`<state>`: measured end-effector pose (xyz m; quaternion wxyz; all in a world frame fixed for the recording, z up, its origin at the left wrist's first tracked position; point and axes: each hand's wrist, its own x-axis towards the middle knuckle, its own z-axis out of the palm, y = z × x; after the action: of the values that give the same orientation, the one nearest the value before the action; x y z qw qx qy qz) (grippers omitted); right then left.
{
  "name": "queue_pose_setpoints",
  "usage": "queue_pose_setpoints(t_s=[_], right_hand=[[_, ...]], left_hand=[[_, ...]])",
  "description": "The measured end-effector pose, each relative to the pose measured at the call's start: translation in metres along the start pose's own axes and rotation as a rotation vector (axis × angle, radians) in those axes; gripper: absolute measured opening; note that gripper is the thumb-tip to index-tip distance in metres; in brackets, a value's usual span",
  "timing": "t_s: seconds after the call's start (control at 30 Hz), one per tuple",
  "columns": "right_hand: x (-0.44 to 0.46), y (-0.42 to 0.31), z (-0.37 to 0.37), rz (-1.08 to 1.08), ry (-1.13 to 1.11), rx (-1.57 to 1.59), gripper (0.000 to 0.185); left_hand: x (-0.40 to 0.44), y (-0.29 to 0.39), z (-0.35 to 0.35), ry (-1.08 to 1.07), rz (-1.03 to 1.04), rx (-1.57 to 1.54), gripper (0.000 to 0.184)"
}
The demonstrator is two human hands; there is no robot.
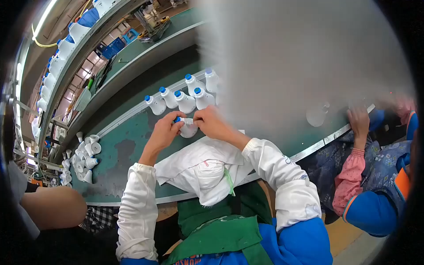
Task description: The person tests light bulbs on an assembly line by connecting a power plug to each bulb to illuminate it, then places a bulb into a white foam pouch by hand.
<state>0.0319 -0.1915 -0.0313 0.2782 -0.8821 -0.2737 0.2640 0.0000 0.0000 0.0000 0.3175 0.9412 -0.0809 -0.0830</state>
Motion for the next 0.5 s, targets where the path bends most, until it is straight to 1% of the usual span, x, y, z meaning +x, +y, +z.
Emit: queue_pose_setpoints(t_s=[0.03, 0.07, 0.27, 0.3, 0.37, 0.5], right_hand=[[0.003, 0.003, 0.014, -0.100, 0.278, 0.066, 0.024], [0.008, 0.007, 0.022, -0.201, 0.559, 0.137, 0.009], [0.014, 0.007, 0.028, -0.216, 0.656, 0.104, 0.016], [0.015, 0.006, 0.025, -0.218, 0.660, 0.097, 0.016], [0.012, 0.004, 0.023, -0.170, 0.564, 0.062, 0.021], [0.022, 0.007, 0.030, -0.161, 0.552, 0.012, 0.024]], left_hand=[[-0.001, 0.001, -0.001, 0.009, -0.004, -0.010, 0.025], [-0.001, 0.003, -0.004, 0.017, -0.008, -0.015, 0.021], [0.006, -0.013, 0.004, -0.031, 0.003, -0.086, 0.020], [0.008, -0.006, 0.003, -0.027, 0.009, -0.088, 0.020], [0.002, 0.016, 0.000, -0.043, -0.059, 0.085, 0.021], [-0.006, 0.035, -0.001, -0.044, -0.117, 0.050, 0.022]])
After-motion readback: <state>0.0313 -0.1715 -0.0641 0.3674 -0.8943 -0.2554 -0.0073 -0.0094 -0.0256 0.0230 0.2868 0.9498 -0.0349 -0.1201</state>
